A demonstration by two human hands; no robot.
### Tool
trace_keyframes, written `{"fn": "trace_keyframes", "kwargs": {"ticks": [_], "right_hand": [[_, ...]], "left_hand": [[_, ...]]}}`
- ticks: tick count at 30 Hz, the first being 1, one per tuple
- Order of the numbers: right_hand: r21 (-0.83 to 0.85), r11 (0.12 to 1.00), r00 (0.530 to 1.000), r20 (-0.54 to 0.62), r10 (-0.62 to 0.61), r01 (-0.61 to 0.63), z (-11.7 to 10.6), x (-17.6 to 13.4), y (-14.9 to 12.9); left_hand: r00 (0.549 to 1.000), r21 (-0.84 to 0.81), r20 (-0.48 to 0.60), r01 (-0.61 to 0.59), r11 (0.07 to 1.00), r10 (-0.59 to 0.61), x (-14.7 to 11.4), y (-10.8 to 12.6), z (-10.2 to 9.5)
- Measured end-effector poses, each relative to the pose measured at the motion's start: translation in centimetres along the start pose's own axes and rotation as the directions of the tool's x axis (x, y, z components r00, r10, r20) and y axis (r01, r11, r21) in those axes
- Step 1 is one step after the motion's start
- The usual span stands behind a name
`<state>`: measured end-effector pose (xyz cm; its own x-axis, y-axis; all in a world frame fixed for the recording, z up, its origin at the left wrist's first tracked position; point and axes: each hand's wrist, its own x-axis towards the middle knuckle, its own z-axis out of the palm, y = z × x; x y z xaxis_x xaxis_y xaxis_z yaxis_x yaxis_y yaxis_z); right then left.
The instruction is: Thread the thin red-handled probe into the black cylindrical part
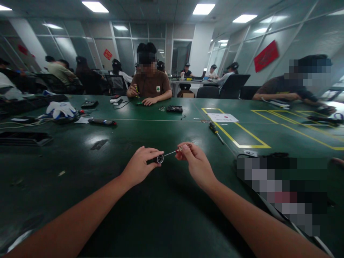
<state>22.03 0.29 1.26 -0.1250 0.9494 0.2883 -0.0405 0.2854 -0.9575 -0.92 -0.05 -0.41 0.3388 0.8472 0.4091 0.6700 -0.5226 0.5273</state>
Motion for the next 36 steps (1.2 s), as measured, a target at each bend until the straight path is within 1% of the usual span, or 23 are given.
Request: {"fn": "trace_keyframes", "kwargs": {"ticks": [3,4,6,8,11,14,16,18,24,32,36], "right_hand": [[0.105,0.989,0.994,-0.038,0.107,-0.102,-0.3,0.3,0.2],[0.147,0.982,0.990,-0.060,0.129,-0.119,-0.5,0.5,0.2],[0.181,0.978,0.987,-0.104,0.120,-0.100,-0.6,0.6,0.1],[0.156,0.987,0.989,-0.132,0.065,-0.044,-0.6,0.7,0.0],[0.065,0.998,0.995,-0.098,-0.013,0.020,-0.3,0.3,-0.3],[-0.086,0.993,0.995,-0.053,-0.087,0.083,0.0,-0.2,-0.8],[-0.162,0.981,0.994,-0.023,-0.110,0.105,0.0,-0.5,-1.0],[-0.197,0.974,0.993,0.004,-0.114,0.113,0.0,-0.7,-1.1],[-0.244,0.962,0.992,0.049,-0.112,0.121,-0.1,-0.8,-1.1],[-0.137,0.982,0.987,0.116,-0.113,0.128,-0.1,-0.7,-1.1],[-0.140,0.981,0.985,0.121,-0.120,0.137,0.0,-0.8,-1.3]], "left_hand": [[1.000,0.001,0.002,-0.010,1.000,0.010,0.0,-0.1,0.1],[1.000,-0.004,-0.004,-0.009,1.000,0.009,0.0,-0.1,0.1],[1.000,-0.016,-0.011,-0.002,1.000,0.002,0.0,0.0,0.0],[1.000,-0.033,-0.012,0.011,0.999,-0.011,0.0,0.1,-0.1],[1.000,-0.056,-0.015,0.019,0.998,-0.020,0.1,0.3,-0.1],[1.000,-0.061,-0.025,0.016,0.998,-0.017,0.0,0.4,0.0],[0.999,-0.063,-0.030,0.020,0.998,-0.022,0.0,0.5,0.0],[0.999,-0.066,-0.036,0.030,0.997,-0.032,0.0,0.5,0.1],[0.997,-0.076,-0.068,0.038,0.996,-0.043,0.1,0.4,0.0],[0.996,-0.082,-0.071,0.051,0.995,-0.057,0.0,0.3,0.0],[0.995,-0.095,-0.074,0.052,0.994,-0.059,0.0,0.3,0.1]]}}
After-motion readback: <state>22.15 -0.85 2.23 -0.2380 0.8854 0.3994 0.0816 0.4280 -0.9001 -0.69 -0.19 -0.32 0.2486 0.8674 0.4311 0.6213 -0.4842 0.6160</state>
